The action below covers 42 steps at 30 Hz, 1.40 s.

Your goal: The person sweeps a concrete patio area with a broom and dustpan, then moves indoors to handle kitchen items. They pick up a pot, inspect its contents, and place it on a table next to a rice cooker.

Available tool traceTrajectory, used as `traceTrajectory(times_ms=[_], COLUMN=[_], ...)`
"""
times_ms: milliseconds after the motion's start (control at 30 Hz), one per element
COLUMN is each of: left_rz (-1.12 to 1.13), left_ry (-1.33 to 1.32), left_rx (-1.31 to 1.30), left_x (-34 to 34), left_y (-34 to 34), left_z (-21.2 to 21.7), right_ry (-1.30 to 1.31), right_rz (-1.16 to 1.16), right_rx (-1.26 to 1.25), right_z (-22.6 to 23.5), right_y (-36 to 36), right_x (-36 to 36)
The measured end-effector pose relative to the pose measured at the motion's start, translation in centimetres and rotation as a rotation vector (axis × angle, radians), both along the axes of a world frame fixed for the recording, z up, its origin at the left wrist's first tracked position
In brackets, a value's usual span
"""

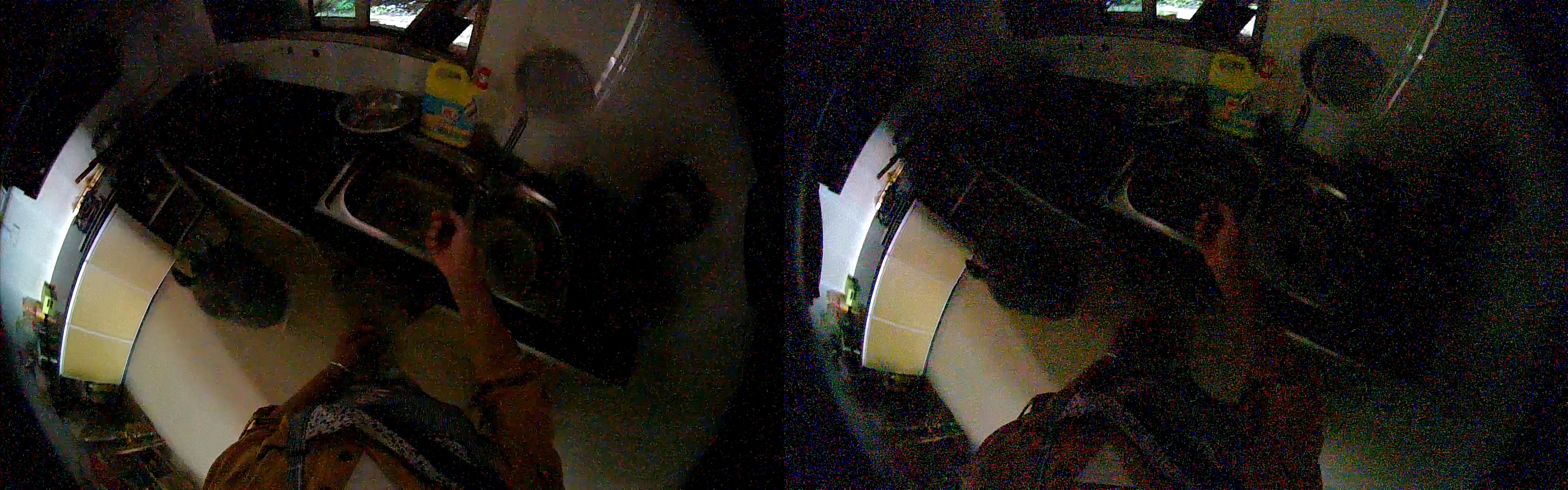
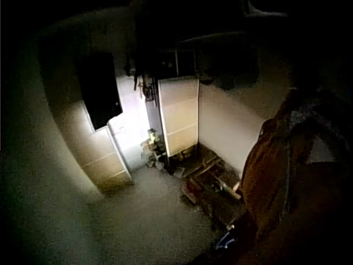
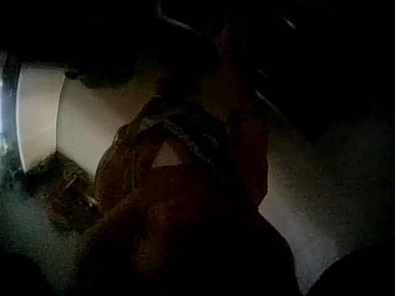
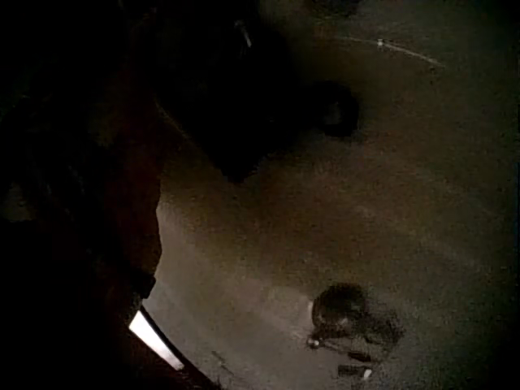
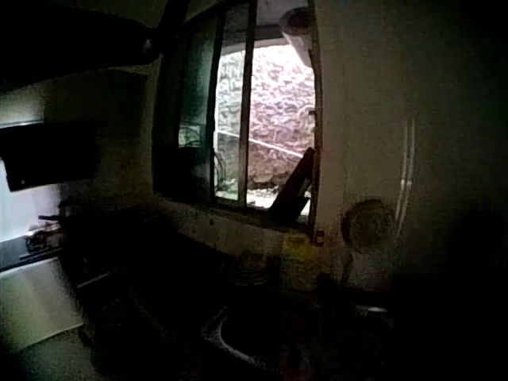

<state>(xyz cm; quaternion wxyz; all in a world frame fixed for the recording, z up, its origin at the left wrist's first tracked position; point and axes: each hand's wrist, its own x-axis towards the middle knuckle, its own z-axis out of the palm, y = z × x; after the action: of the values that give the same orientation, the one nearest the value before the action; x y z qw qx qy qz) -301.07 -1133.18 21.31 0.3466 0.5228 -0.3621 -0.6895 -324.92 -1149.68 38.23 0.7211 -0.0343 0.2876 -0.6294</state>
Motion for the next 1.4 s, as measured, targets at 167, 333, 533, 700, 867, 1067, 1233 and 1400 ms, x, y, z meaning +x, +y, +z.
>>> traceTrajectory(times_ms=[167,333,533,700,867,1067,1233,1400], left_rz=[-0.126,-0.163,-0.207,-0.281,-0.047,0.124,0.429,0.391], left_ry=[-0.171,0.185,0.039,0.016,0.031,0.131,0.735,0.839], left_rx=[-0.251,-0.066,-0.124,-0.126,-0.193,-0.164,-0.147,-0.334], left_x=[-1.2,-1.9,-1.6,-0.9,-4.6,-10.4,-15.8,-14.4], left_y=[-2.4,-2.6,0.7,6.2,12.0,10.2,13.0,10.4], left_z=[-3.8,-2.2,-3.1,-4.5,-2.8,1.9,-7.4,-9.4], right_ry=[0.324,0.417,0.542,0.561,0.612,0.682,0.68,0.636], right_rz=[-0.068,-0.257,-0.302,-0.229,-0.155,-0.156,-0.156,-0.127], right_rx=[-0.207,-0.187,-0.373,-0.369,-0.349,-0.331,-0.344,-0.449], right_z=[-1.9,-8.2,-6.4,-6.1,-7.4,-2.7,-2.6,0.6], right_y=[-3.9,-9.2,-11.3,-10.7,-7.3,-7.9,-7.2,-8.5], right_x=[-2.5,-14.0,-19.6,-20.8,-25.4,-28.7,-33.0,-31.2])
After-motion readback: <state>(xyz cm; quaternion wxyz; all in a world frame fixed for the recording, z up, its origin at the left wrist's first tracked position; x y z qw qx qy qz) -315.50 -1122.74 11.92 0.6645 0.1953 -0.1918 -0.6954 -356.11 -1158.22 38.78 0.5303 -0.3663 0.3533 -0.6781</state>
